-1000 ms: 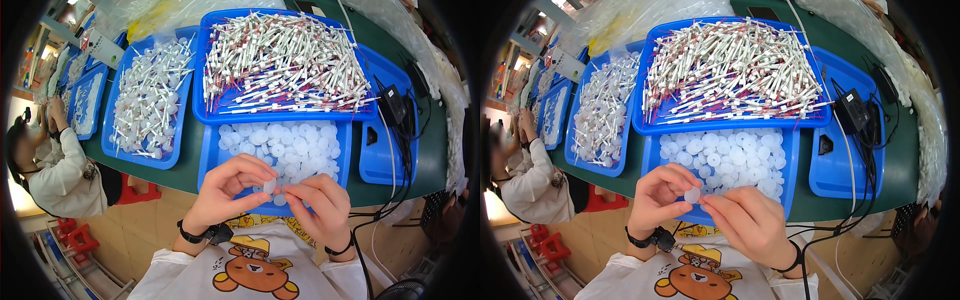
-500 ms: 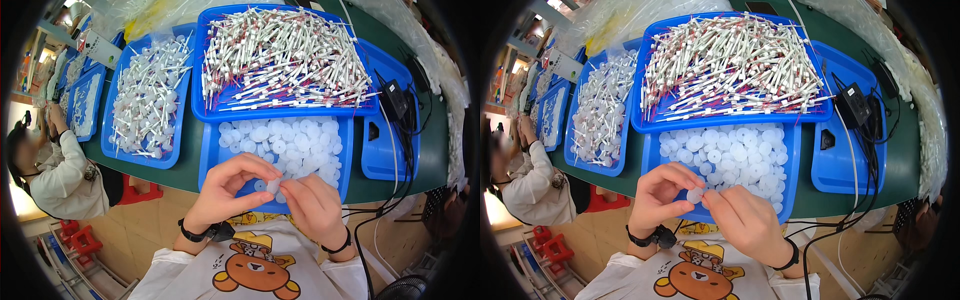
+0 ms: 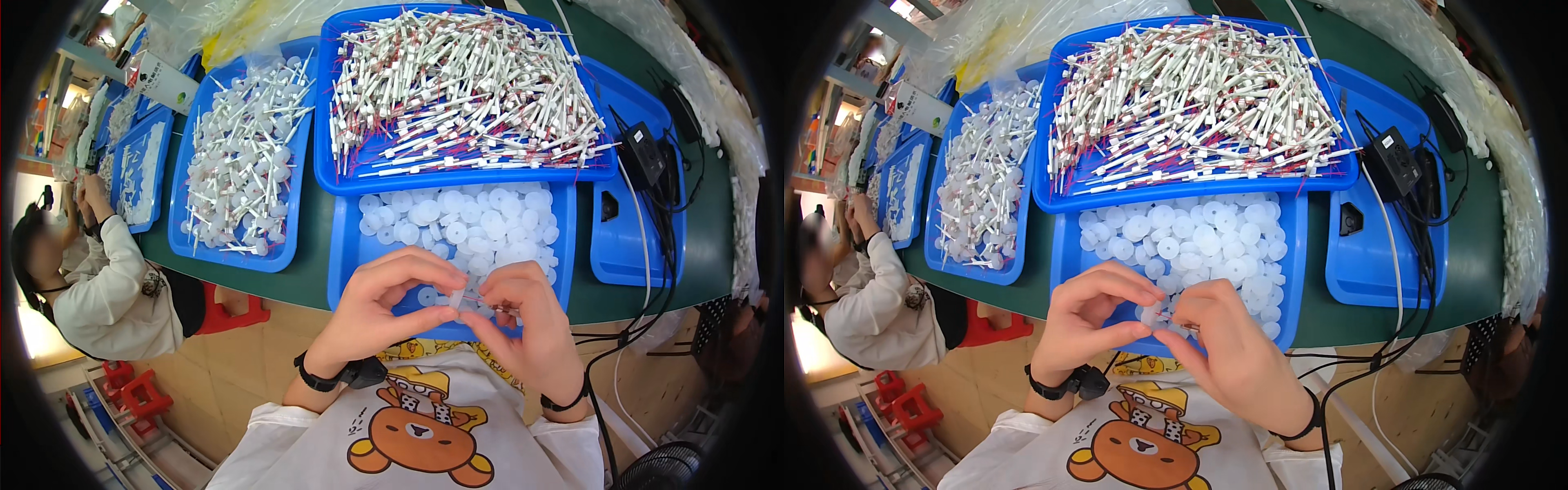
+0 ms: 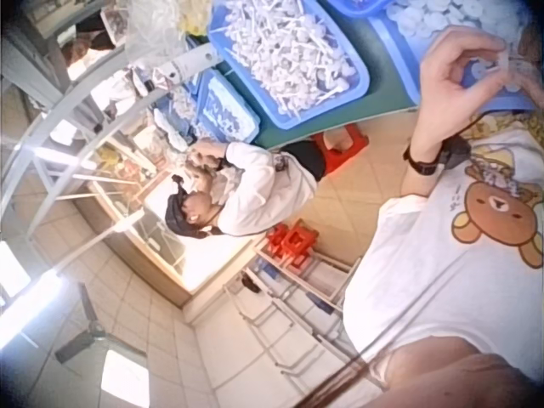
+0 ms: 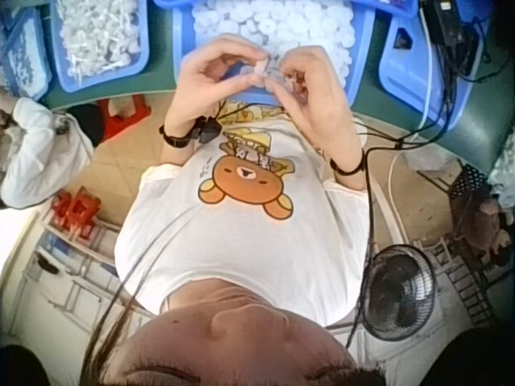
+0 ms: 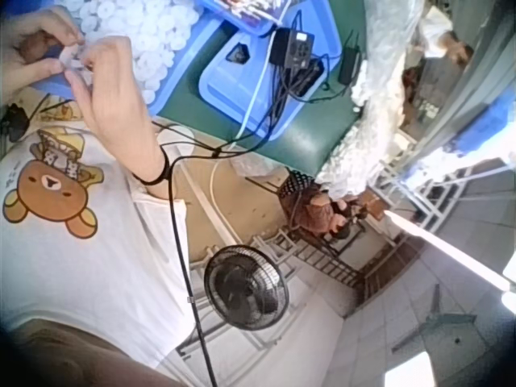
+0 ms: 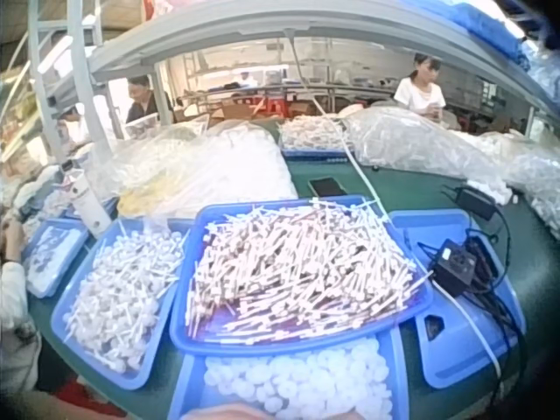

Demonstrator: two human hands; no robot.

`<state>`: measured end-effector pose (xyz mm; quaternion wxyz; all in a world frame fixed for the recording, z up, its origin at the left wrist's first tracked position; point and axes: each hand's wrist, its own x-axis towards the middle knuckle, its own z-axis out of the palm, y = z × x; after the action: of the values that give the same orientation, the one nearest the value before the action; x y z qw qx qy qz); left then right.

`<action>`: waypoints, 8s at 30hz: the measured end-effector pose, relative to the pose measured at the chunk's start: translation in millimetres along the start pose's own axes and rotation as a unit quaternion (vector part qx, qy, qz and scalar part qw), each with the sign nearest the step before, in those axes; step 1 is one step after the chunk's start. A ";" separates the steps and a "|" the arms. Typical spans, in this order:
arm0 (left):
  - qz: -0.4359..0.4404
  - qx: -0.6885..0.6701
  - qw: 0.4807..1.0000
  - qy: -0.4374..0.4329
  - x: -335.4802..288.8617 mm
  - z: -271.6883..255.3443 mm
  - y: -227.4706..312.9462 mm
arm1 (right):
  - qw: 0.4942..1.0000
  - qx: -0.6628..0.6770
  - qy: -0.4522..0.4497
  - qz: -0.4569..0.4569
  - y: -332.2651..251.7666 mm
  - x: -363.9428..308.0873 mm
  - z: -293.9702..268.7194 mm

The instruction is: The person repeatedly picks a white circular cap and a white stick with red and white wires from blue trays, then presses the cap onto the stick end. The assembled units are placed into a tray. The person continues this assembly cycle throughout the clip.

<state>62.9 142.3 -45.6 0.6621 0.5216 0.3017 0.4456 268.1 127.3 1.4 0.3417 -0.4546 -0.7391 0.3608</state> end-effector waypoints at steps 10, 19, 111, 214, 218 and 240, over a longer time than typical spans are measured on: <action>-0.004 -0.020 1.000 -0.004 1.6 0.2 0.4 | 0.998 -0.036 0.007 -0.058 3.4 -3.5 -2.0; -0.002 -0.002 1.000 -0.008 0.4 -1.7 0.4 | 0.990 -0.116 0.062 -0.057 12.7 -5.7 3.5; 0.182 0.436 0.873 0.123 24.3 20.0 -19.9 | 0.912 -0.356 -0.061 -0.192 40.1 186.6 -50.2; 0.023 0.556 0.827 0.079 -116.3 -29.4 41.4 | 0.984 0.089 -0.076 0.136 -35.8 -66.6 -29.2; -0.326 0.488 0.779 -0.218 -200.0 -49.4 -54.3 | 0.985 0.068 -0.123 0.097 -35.7 -74.2 -27.0; -0.198 0.592 0.776 0.084 -127.2 -140.4 113.2 | 0.982 0.079 -0.170 -0.002 -39.6 -88.8 -39.6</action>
<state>-143.2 93.1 16.3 0.2683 0.7000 0.6571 0.0795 315.6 41.6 39.1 0.2464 -0.3564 -0.7568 0.4894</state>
